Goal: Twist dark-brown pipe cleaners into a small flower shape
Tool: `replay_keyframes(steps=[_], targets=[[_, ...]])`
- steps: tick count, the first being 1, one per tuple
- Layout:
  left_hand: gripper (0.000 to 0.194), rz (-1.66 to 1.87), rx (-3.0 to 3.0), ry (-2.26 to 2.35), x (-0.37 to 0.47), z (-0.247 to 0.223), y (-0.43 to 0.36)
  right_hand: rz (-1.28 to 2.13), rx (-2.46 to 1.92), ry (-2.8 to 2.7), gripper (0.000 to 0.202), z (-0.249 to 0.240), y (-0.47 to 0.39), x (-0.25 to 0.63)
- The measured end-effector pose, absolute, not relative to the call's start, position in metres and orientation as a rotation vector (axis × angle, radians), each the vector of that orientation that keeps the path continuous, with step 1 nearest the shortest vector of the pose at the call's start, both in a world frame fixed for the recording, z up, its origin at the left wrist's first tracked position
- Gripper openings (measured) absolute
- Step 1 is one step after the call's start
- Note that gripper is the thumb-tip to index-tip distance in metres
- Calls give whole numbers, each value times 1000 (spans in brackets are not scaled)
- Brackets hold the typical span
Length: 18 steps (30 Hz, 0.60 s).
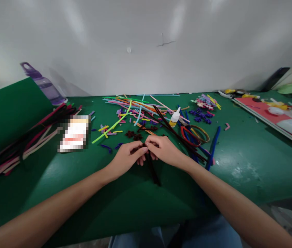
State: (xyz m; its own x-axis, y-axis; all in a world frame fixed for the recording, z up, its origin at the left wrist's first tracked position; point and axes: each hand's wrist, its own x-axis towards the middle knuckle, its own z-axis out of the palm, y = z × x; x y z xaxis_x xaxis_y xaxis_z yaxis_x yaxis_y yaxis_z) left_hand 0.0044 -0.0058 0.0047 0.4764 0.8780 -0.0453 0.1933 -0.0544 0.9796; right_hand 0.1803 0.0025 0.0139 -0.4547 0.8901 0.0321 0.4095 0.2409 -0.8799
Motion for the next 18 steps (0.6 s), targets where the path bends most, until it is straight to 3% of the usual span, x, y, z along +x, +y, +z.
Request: replay_keyframes(steps=[18], targets=[[25, 716, 1574, 964, 4, 4, -5, 1112, -1194, -2027, 18, 12, 4, 181]])
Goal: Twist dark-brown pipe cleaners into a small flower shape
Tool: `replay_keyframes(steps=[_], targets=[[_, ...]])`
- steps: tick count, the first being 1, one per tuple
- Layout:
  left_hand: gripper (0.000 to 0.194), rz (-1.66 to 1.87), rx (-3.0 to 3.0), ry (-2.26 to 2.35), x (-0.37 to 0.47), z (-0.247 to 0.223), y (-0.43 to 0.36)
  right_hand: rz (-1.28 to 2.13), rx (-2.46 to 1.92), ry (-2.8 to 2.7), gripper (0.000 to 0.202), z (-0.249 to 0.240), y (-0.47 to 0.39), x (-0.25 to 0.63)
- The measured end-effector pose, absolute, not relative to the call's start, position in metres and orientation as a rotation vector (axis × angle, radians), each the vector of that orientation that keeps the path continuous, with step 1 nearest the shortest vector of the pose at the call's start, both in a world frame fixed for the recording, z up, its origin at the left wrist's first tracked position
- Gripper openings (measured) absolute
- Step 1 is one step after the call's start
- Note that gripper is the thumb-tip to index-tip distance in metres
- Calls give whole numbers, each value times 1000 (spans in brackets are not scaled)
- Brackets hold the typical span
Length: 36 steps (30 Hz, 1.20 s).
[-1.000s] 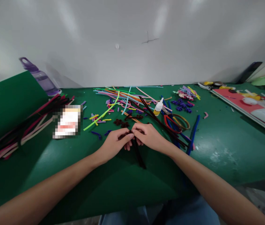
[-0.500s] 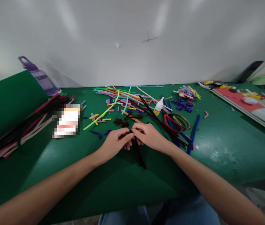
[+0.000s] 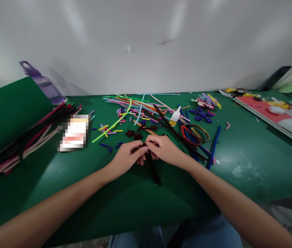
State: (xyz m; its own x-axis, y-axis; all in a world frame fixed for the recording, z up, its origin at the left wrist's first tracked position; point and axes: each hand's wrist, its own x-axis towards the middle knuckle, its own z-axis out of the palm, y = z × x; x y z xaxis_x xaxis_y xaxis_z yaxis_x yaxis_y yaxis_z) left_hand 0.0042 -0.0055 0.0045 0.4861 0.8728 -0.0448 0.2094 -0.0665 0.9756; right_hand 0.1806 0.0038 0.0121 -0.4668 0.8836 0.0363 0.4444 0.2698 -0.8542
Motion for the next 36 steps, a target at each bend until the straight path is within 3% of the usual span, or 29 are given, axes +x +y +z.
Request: replay_keyframes(steps=[26, 36], targets=[[25, 714, 1578, 962, 4, 3, -6, 1135, -1184, -2019, 18, 13, 4, 181], [23, 774, 1570, 946, 2, 6, -8, 1263, -1117, -1909, 30, 19, 5, 185]])
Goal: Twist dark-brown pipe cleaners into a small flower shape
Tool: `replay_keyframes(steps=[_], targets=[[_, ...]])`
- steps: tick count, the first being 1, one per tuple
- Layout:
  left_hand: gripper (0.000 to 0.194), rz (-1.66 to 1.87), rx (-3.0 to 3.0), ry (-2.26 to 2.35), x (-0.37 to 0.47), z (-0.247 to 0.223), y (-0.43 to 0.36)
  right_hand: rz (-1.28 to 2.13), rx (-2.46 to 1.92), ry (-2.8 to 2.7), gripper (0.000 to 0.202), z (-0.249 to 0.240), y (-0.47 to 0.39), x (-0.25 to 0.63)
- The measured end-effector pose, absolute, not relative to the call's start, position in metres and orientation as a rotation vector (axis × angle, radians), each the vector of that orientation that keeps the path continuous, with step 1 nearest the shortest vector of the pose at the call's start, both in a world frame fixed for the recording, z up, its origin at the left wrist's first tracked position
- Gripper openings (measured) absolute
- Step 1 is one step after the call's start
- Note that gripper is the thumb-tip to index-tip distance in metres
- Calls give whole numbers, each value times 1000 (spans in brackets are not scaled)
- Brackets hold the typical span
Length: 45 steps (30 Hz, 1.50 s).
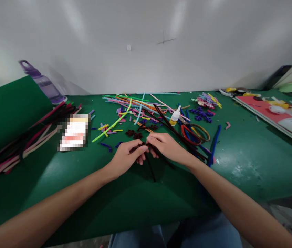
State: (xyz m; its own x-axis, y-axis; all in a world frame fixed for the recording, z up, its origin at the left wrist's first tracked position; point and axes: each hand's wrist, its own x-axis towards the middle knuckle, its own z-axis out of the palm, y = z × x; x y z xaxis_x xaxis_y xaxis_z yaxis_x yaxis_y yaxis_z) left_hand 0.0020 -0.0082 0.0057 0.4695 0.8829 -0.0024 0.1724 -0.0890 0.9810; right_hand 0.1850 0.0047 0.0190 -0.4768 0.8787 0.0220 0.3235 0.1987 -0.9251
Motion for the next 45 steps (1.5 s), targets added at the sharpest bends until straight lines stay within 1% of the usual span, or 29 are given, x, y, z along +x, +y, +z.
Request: replay_keyframes(steps=[3, 8, 11, 20, 26, 34, 38, 45], targets=[[22, 782, 1567, 951, 2, 7, -9, 1337, -1087, -1888, 31, 21, 6, 187], [23, 783, 1569, 938, 2, 7, -9, 1530, -1005, -1815, 23, 25, 7, 190], [22, 776, 1554, 917, 2, 7, -9, 1562, -986, -1777, 23, 25, 7, 190], [22, 749, 1520, 913, 1, 9, -10, 1534, -987, -1806, 25, 26, 7, 190], [24, 708, 1525, 901, 0, 10, -10, 1371, -1021, -1862, 33, 27, 5, 188], [21, 692, 1554, 894, 0, 9, -10, 1392, -957, -1908, 23, 25, 4, 185], [25, 719, 1541, 881, 0, 10, -10, 1342, -982, -1939, 25, 25, 3, 186], [31, 742, 1544, 852, 1, 12, -10, 1353, -987, -1932, 27, 23, 3, 185]])
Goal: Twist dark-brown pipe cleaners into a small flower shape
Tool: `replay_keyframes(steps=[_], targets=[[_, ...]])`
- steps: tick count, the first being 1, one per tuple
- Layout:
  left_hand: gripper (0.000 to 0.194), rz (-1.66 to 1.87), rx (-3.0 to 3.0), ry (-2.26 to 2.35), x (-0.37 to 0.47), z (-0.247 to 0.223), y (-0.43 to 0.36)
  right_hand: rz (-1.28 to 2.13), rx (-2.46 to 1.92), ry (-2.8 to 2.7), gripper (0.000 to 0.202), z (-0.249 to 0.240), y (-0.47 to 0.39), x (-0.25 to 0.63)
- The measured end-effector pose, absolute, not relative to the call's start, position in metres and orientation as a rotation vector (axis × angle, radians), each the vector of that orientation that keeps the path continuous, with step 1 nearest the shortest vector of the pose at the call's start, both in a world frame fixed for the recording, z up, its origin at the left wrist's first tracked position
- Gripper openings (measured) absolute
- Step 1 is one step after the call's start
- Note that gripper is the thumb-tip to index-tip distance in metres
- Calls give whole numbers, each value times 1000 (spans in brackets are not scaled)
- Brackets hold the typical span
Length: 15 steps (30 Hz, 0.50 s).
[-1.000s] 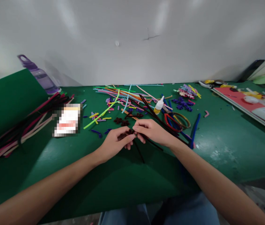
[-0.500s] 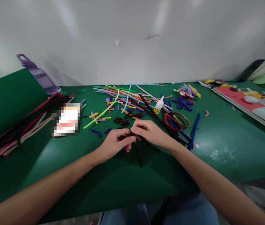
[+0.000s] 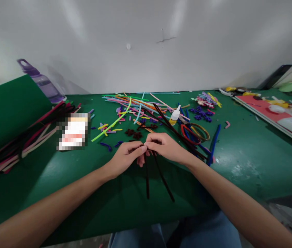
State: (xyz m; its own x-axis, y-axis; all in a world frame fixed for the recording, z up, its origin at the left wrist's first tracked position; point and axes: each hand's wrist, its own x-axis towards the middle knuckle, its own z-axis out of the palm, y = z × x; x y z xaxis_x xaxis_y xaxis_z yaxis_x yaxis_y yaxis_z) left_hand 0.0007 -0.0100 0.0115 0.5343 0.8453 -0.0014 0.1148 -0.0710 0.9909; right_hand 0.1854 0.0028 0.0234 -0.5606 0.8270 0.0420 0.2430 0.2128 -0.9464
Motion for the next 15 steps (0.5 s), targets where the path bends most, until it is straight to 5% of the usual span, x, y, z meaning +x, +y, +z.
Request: replay_keyframes(steps=[15], targets=[[32, 727, 1554, 864, -1, 11, -11, 1393, -951, -1934, 27, 27, 1, 185]])
